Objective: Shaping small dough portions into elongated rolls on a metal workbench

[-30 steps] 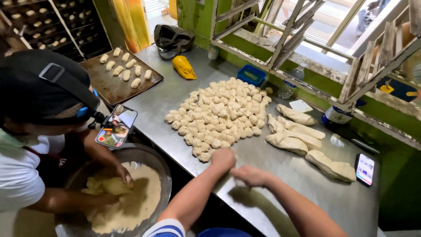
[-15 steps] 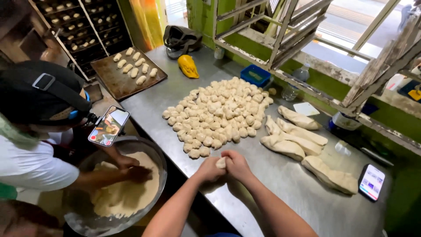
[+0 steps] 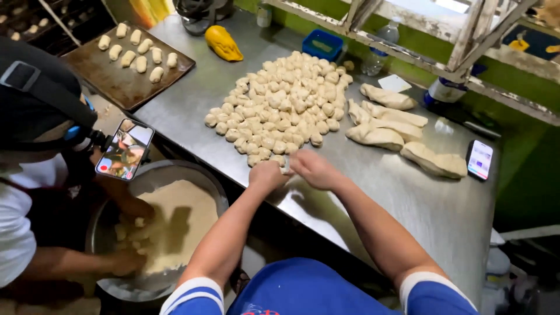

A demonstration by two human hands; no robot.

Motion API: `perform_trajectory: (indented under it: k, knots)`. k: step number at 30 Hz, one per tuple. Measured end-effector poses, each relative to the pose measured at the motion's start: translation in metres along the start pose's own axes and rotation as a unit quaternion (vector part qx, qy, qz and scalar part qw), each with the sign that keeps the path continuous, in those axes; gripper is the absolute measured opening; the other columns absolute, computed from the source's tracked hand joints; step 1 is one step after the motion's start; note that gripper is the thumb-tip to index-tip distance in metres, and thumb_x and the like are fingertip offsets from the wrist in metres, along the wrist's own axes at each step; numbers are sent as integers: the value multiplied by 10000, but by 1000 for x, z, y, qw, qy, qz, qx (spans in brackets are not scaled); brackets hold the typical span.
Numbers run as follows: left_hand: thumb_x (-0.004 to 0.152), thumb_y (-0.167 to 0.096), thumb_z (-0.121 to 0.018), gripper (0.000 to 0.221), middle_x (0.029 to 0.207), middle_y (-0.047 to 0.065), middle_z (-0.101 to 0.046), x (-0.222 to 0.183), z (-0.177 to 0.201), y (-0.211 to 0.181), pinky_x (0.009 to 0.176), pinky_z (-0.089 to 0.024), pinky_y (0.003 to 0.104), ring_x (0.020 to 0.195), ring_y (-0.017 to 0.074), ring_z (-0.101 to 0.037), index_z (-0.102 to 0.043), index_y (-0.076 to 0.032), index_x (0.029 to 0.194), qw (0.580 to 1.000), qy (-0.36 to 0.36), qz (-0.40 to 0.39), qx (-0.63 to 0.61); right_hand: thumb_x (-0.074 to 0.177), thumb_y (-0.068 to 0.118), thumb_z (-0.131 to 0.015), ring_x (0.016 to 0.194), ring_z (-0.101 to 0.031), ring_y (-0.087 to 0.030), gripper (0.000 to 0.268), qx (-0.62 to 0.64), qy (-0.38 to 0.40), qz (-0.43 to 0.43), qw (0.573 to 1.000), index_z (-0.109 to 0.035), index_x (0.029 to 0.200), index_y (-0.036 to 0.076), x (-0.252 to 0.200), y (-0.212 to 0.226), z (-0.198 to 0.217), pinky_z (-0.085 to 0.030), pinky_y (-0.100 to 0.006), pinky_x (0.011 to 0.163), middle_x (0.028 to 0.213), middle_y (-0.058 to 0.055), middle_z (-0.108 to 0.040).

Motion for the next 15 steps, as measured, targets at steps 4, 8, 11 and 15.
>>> perform_trajectory:
  k: [4, 8, 11, 15]
  knots:
    - [728, -675, -768, 983, 1341, 307, -632, 4, -16, -5, 1119, -450, 574, 1329, 449, -575, -397, -72, 1410, 990, 32, -83, -108, 1064, 205, -539, 1398, -394, -570, 553, -105, -55, -35, 992, -454, 1451, -180, 9, -57, -41, -260, -620, 1195, 1449, -438, -467]
    - [780, -486, -749, 832, 1275, 222, -681, 2, -40, 5, 1123, -477, 517, 1306, 407, -586, -424, -183, 1484, 963, 41, -119, -237, 988, 179, -579, 1130, -682, -334, 267, -7, -180, -115, 977, -766, 1171, 129, -32, -65, -59, -528, -432, 1008, 1120, -123, -762]
    - [828, -455, -662, 432, 1077, 120, -745, 43, -76, 0, 979, -560, 495, 1130, 342, -691, -724, -204, 1174, 985, -21, -119, -122, 1010, 289, -517, 1142, -672, -302, 301, -11, -221, -185, 958, -774, 1128, 186, -25, -62, -51, -511, -435, 1023, 1108, -94, -755]
    - [887, -245, -527, 288, 928, 101, -787, 22, -66, -40, 828, -611, 500, 975, 332, -771, -770, -109, 959, 988, -102, -109, 37, 1043, 693, -237, 1252, -605, -370, 721, -82, -82, -333, 936, -758, 1144, 205, -23, -74, -44, -424, -536, 1137, 1213, -162, -721]
Point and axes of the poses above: each hand's wrist, its own x-axis towards the middle knuckle, its own z-axis out of the back of the hand, y = z × x, the point moved 7 cm from there along x, towards the middle knuckle
